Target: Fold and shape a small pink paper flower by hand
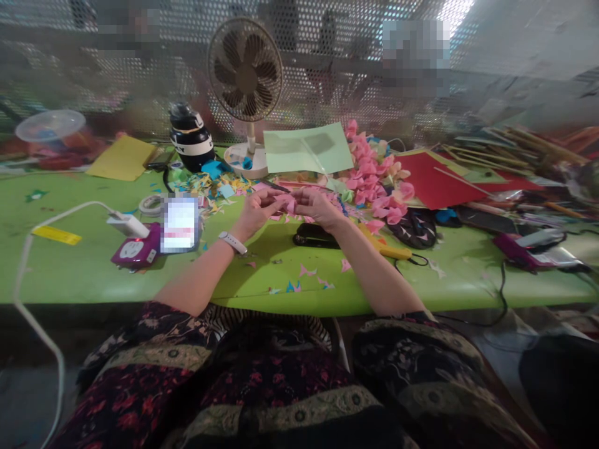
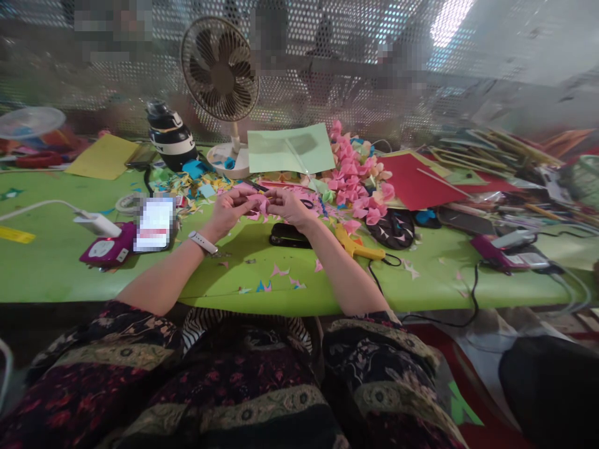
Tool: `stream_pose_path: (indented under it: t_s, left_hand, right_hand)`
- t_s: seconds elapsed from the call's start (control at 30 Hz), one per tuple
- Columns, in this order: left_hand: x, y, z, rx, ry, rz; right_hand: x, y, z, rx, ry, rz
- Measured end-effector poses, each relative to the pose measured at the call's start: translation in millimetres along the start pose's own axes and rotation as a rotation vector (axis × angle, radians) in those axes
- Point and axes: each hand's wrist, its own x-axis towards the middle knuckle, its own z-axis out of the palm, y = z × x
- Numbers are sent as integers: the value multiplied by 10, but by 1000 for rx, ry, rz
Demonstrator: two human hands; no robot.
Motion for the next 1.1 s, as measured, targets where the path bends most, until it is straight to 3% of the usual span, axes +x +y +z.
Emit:
stream_pose_path:
  t_s: [0.17, 0.3, 0.57, 0.8, 1.1]
  left_hand:
    - [-25, 29, 67, 0, -56, 18]
    - [-52, 73, 102, -57, -98, -59]
    - [-35, 91, 29, -245, -138, -162]
    - [-22, 28, 28, -214, -117, -129]
    - [7, 37, 26, -257, -48, -223]
  right_hand:
    - [-5, 8, -16, 12, -97, 47]
    - [-1, 20, -3, 21, -157, 13]
    - [-6, 41, -53, 149, -112, 95]
    - [-48, -9, -35, 128, -155, 85]
    - [-9, -46, -27, 146, -123, 51]
